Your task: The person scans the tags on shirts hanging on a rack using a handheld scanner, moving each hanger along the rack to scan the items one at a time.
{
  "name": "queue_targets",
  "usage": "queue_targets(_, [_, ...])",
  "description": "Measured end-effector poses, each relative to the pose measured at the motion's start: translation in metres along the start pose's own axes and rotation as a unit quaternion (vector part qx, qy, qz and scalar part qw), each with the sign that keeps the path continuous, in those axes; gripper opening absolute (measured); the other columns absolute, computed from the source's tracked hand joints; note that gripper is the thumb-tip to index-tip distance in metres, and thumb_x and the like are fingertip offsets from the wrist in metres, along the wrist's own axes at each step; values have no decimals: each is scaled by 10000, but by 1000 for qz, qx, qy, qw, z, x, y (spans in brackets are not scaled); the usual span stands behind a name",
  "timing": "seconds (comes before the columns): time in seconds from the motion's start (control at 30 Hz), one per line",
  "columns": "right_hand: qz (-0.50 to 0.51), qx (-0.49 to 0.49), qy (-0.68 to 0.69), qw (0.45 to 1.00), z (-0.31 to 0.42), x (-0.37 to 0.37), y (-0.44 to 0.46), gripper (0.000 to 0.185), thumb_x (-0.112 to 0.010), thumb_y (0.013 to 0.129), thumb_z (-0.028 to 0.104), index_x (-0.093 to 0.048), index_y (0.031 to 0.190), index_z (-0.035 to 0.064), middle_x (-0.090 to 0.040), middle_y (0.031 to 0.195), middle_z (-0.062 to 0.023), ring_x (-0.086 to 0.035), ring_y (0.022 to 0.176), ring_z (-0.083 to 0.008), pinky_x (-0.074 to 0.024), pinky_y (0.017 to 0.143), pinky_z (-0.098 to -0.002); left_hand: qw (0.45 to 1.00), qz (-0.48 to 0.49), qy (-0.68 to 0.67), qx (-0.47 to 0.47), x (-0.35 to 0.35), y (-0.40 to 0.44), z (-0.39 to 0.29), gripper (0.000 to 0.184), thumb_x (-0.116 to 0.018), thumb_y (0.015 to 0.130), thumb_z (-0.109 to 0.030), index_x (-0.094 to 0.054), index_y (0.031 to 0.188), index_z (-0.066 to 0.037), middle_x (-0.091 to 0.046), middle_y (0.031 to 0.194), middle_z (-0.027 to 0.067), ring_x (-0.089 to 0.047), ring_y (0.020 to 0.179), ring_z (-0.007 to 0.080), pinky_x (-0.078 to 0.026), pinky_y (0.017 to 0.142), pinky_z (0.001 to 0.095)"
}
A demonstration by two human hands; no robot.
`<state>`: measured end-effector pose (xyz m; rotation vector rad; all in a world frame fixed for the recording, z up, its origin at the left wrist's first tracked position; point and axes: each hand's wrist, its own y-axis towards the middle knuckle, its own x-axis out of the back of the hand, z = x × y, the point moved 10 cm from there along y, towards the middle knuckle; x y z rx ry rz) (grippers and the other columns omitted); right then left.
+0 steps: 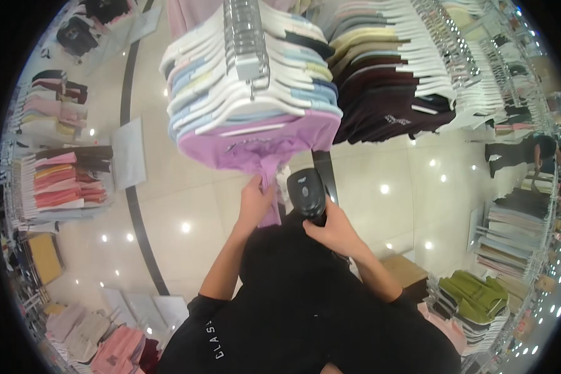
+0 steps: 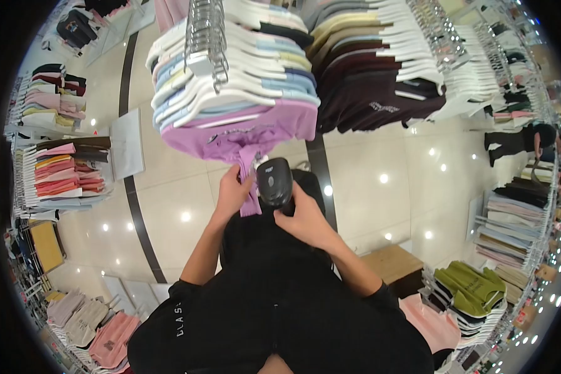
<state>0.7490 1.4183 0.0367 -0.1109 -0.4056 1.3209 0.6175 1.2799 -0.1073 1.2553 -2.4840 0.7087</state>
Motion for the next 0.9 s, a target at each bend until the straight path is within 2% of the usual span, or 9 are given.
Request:
queue_targets(0.13, [-13,18,5,1000,6,-2,6,488,-711,802,97,-539,1247,-5,-641,1067,-171,-638,1031,-274,-477,936,-367,997,34,-76,-1,-4,-9,-13,413,-718,882,-144,-608,1246,18,-690,1084,108,-664,928,183,-547,789,329])
queue_targets(0.2, [-28,34,-42,998,7,-3,11,502,-739,777,89,-548,1234,4,-591,1033,-154,-610,1021,-295,-481,908,-376,887,214,-408,40,-20,-27,-54,542,-750,872,-152,-543,1350,2,-642,1269,111,-620,1156,212,-490,1002,352])
queue_targets(0.37, [-50,85,-135,986,22,-13,22,580,-754,759,73,-529,1289,5,-505,1082,-170,-563,1051,-343,-488,910,-405,832,309,-459,-35,-9,-66,-110,539,-776,873,-120,-549,1349,-13,-615,1242,52,-569,1188,160,-458,1036,349])
queue_targets(0.43, [-59,100,-158,981,34,-18,26,605,-754,760,73,-520,1314,6,-487,1103,-179,-552,1063,-359,-488,918,-412,840,281,-463,-45,-7,-67,-112,515,-779,871,-109,-564,1329,-15,-616,1207,45,-573,1142,148,-467,1003,339])
queue_targets(0.57, [-2,207,-152,966,78,-27,34,553,-756,777,87,-551,1288,25,-525,1207,-198,-531,1146,-373,-449,984,-420,875,18,-483,-26,13,-48,-70,328,-683,948,-103,-597,1248,-4,-646,1139,74,-608,1075,172,-494,955,351])
queue_targets(0.63, [40,257,-217,941,94,-14,45,495,-739,804,95,-581,1267,21,-580,1211,-182,-531,1175,-371,-444,1006,-421,849,14,-523,-77,28,-44,-85,253,-633,969,-77,-598,1206,4,-660,1116,96,-630,1057,198,-502,960,373])
queue_targets(0.67, [-89,263,-230,933,96,15,53,464,-731,822,135,-616,1262,42,-629,1156,-161,-592,1095,-368,-475,963,-422,849,11,-521,-80,35,-44,-86,253,-633,969,-77,-598,1206,4,-660,1116,96,-630,1057,198,-502,960,373])
queue_targets(0.77, [-206,278,-277,896,107,62,80,454,-746,823,120,-622,1255,55,-620,1199,-155,-567,1140,-346,-455,992,-431,850,5,-522,-69,52,-45,-82,202,-609,974,-59,-586,1165,2,-660,1098,115,-644,1042,221,-508,963,399])
queue_targets(0.9, [-159,282,-358,876,91,65,118,453,-749,826,131,-623,1255,60,-620,1213,-154,-565,1158,-343,-454,1001,-434,858,-1,-505,-94,60,-39,-77,276,-639,960,-91,-533,1211,-52,-648,1090,128,-649,1043,263,-505,974,442])
